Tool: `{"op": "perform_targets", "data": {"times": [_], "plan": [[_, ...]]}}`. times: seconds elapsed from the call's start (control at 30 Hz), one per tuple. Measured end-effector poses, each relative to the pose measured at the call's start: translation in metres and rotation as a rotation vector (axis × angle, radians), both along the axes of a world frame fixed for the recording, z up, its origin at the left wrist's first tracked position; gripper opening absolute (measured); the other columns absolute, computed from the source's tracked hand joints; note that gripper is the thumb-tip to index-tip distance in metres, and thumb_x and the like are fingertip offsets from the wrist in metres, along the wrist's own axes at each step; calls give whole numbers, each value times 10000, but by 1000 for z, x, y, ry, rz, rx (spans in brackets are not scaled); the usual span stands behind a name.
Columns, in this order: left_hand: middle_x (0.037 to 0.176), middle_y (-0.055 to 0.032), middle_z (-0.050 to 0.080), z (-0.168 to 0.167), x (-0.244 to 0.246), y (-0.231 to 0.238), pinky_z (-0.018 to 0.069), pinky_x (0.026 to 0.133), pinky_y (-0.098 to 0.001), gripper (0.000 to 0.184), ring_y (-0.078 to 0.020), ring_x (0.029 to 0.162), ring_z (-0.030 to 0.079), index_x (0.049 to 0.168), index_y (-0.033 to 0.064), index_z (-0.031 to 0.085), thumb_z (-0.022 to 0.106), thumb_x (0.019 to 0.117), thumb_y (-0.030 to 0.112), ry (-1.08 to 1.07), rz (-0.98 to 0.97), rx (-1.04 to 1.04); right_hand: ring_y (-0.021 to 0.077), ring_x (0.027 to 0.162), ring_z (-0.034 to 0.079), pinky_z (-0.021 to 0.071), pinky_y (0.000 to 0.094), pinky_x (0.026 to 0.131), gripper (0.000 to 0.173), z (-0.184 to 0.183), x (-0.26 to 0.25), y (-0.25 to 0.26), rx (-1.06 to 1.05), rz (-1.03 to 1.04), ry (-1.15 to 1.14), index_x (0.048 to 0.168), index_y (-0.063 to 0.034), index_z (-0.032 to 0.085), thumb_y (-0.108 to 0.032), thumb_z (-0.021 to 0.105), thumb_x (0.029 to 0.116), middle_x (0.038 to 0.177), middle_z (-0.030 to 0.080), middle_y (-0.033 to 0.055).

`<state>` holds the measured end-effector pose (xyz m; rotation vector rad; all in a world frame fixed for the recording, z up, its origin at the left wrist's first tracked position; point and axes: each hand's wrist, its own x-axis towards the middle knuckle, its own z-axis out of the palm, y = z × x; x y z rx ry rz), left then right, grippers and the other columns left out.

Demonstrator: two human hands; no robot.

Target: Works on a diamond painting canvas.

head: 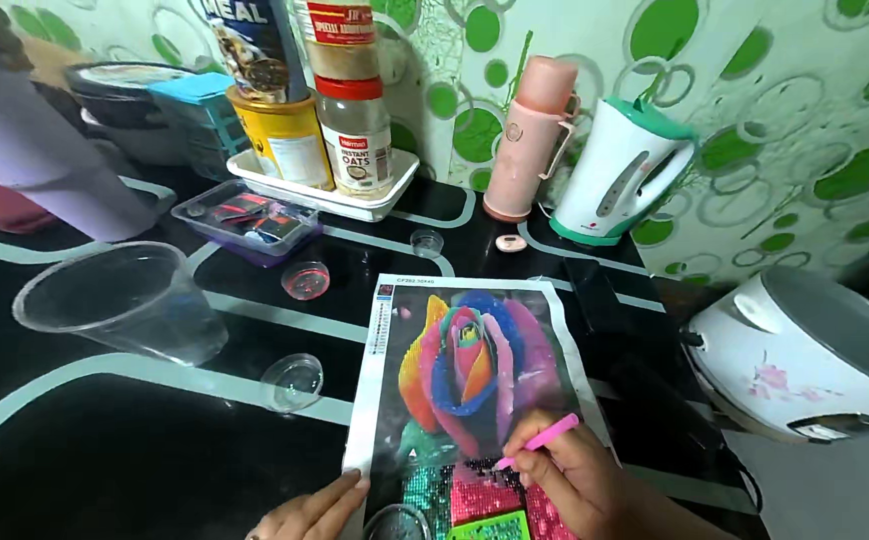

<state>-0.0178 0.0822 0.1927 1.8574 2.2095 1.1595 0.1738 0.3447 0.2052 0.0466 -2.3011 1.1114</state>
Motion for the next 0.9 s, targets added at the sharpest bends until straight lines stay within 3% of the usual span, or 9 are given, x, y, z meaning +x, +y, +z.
{"op": "perform_targets", "data": {"times": [0.27,0.47,0.6,0.7,0.9], "plan": [[1245,-280,655,-9,-13,6,396,1039,-520,1094,-379,1170,584,1437,-25,513,590,778,844,22,-52,-49,44,766,627,549,160,728,280,-5,-5,5,46,3,-12,1074,-32,589,-274,452,1104,930,635,75],[1287,-261,661,-7,-11,8,378,1022,-579,1144,-390,1193,600,1433,-22,524,553,745,891,102,-50,-133,13,728,621,538,148,660,278,-12,-10,14,-88,10,-44,1072,-20,597,-261,461,1102,920,658,65],[1345,-249,640,-6,-9,12,373,1034,-600,1205,-401,1252,583,1460,-34,494,514,728,924,132,-32,-200,32,763,630,540,157,690,260,-11,-13,16,-86,70,-27,1071,4,600,-222,476,1097,941,655,96],[1357,-245,635,-6,-8,12,375,1034,-605,1217,-406,1261,581,1465,-36,487,541,714,920,154,-15,-215,54,809,640,551,174,745,259,-8,-16,14,-24,95,-36,1066,6,606,-215,474,1097,958,651,102],[1379,-244,621,-6,-7,13,370,1041,-617,1231,-405,1277,573,1484,-46,457,595,700,894,136,-1,-228,65,813,636,552,184,758,265,-9,-21,14,33,64,-35,1053,-7,608,-231,474,1098,944,644,94]]}}
